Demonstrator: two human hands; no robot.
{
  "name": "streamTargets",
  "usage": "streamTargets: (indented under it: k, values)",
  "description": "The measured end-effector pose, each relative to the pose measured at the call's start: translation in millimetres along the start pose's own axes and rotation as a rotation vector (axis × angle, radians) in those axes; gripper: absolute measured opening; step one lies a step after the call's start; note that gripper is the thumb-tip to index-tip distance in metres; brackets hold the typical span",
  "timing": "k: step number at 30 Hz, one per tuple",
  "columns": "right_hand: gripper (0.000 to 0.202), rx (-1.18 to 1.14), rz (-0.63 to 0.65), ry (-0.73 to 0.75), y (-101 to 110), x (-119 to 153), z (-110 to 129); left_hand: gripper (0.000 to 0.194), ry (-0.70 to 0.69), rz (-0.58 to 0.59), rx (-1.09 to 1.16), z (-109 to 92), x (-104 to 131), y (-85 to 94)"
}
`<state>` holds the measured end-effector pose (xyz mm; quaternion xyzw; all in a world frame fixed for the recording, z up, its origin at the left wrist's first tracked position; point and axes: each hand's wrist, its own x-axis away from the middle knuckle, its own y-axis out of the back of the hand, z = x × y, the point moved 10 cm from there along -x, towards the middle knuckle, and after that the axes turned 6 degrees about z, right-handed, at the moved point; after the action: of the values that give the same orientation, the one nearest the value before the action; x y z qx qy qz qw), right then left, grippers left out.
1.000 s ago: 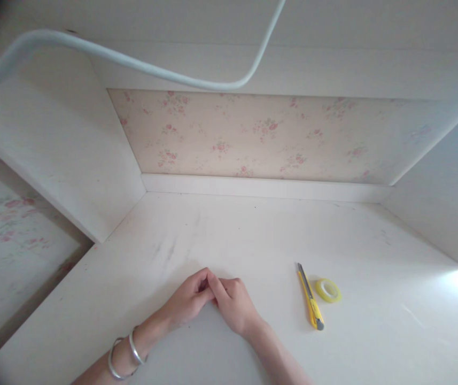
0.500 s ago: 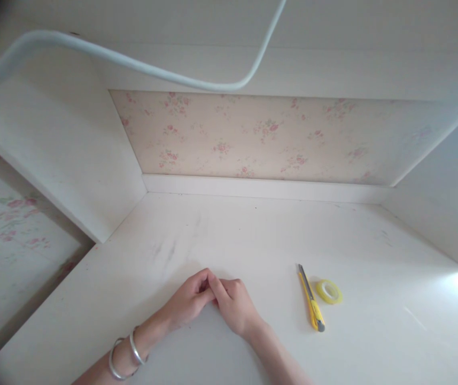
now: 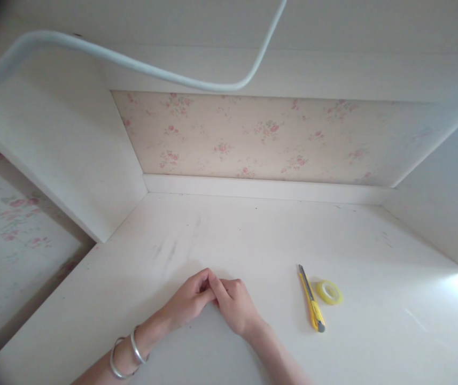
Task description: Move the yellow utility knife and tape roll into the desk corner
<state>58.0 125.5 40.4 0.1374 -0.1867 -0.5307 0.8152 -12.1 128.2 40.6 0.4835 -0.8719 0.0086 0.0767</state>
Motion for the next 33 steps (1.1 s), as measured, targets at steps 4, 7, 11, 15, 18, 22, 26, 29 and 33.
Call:
streamTargets:
  k: [4,7,11,15,18,22,26,29,33]
  values:
    - [0.056,-0.002,-0.004,0.005,-0.6,-0.3,-0.4,0.018,-0.001,-0.015,-0.051,-0.1,0.3,1.9]
    - [0.056,0.0,-0.004,0.0,-0.5,-0.3,0.3,0.018,0.004,-0.013,-0.056,1.0,0.9,1.5]
    - [0.055,-0.005,-0.005,0.003,0.6,0.1,2.3,0.019,0.004,-0.008,-0.034,0.9,1.4,0.7]
    - [0.055,-0.006,-0.008,0.007,1.0,0.8,2.5,0.018,-0.002,-0.013,-0.043,-0.1,1.3,1.3]
    - [0.055,-0.005,-0.006,0.003,0.5,0.8,1.3,0.016,0.0,-0.012,-0.04,-0.6,1.5,1.5]
    - [0.055,-0.01,-0.005,0.014,0.3,0.4,2.1,0.014,0.004,-0.007,-0.032,-2.1,1.7,1.4]
    - [0.054,-0.012,-0.007,0.016,0.7,0.3,2.6,0.014,0.004,-0.011,-0.025,-1.1,1.0,1.6]
    - [0.054,-0.01,-0.003,0.017,0.2,0.6,2.3,0.014,-0.001,-0.014,-0.021,0.8,0.4,1.7]
    - [0.054,-0.007,0.001,0.013,-0.7,0.9,1.1,0.014,-0.001,-0.016,-0.041,1.1,0.4,2.1]
